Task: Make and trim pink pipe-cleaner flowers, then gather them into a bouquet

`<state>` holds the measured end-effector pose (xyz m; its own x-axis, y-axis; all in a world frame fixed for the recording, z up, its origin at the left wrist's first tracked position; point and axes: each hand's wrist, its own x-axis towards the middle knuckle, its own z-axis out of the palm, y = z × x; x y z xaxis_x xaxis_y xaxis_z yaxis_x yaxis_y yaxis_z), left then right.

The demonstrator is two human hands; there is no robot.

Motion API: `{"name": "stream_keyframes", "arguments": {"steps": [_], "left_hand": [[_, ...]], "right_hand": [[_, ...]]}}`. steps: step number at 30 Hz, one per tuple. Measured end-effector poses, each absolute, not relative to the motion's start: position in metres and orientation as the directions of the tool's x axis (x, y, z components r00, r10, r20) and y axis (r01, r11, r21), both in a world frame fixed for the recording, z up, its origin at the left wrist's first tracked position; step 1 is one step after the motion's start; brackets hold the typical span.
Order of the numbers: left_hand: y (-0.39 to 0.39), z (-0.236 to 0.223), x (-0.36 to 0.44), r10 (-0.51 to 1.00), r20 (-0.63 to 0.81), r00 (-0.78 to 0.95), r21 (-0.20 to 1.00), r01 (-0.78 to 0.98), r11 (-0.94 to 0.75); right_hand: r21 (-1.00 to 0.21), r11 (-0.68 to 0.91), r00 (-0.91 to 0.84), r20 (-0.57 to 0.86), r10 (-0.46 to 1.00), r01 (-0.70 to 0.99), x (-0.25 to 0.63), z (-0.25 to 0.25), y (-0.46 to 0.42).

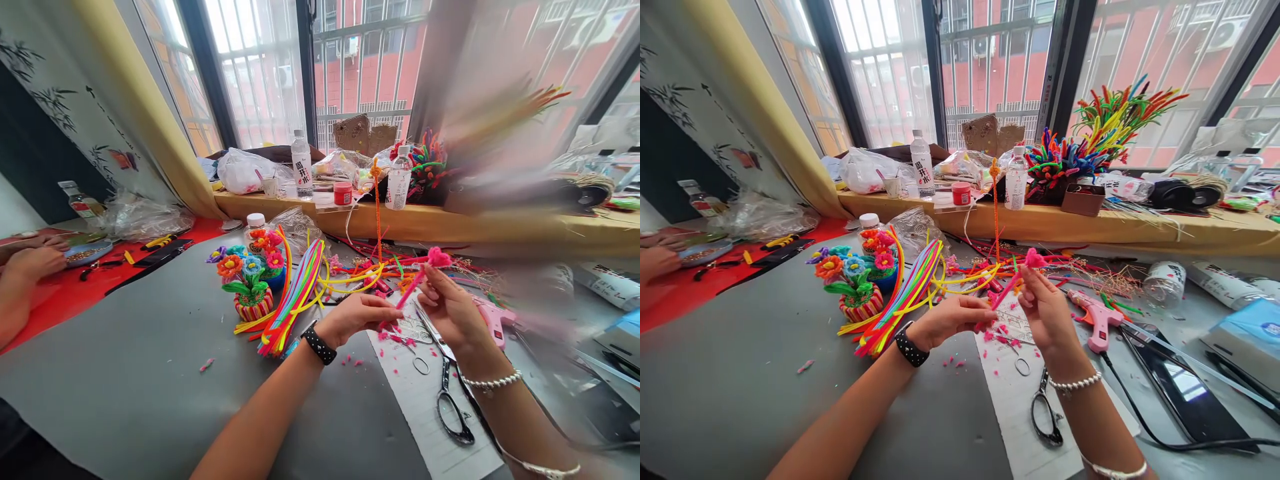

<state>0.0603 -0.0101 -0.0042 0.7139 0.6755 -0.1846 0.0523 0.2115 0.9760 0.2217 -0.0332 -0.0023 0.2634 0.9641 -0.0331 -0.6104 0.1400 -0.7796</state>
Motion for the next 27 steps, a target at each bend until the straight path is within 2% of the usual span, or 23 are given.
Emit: {"name": "stream_keyframes", "arguments": {"steps": [2,5,8,12,14,16,20,23,27], "left_hand": [[-0.009,-0.007,0.058,0.657,-0.195,0.729,0.973,0.231,0.032],[-0.005,-0.015,0.054,0.763,-0.155,0.628,0.865,0.459,-0.203],[0.000,-0.020,0.051,0.859,-0.039,0.511,0.828,0.498,-0.259],[0.000,-0.010,0.052,0.892,0.180,0.414,0.821,0.437,-0.368],[-0.004,-0.004,0.054,0.904,0.230,0.361,0.830,0.412,-0.376],[-0.009,0.000,0.058,0.903,0.217,0.370,0.883,0.320,-0.343],[-0.018,0.001,0.067,0.797,0.110,0.593,0.977,0.081,-0.195],[-0.021,-0.001,0.071,0.763,0.039,0.645,0.993,0.062,-0.103],[-0.020,-0.003,0.071,0.787,0.033,0.617,0.994,0.058,-0.087]], "right_hand": [[-0.759,0.179,0.305,-0.026,0.952,-0.626,0.232,0.001,-0.033],[-0.759,0.225,0.367,-0.019,0.930,-0.610,0.245,0.008,-0.034],[-0.801,0.230,0.390,-0.005,0.921,-0.553,0.250,0.010,-0.035],[-0.842,0.137,0.300,-0.031,0.953,-0.522,0.243,0.005,-0.035],[-0.857,0.095,0.253,-0.042,0.967,-0.506,0.235,0.002,-0.035],[-0.870,0.065,0.211,-0.046,0.976,-0.489,0.226,0.000,-0.035],[-0.893,0.041,0.162,-0.036,0.986,-0.448,0.213,-0.001,-0.037],[-0.907,0.043,0.163,-0.029,0.986,-0.419,0.208,-0.004,-0.038],[-0.927,0.025,0.130,-0.026,0.991,-0.374,0.208,-0.007,-0.038]]}}
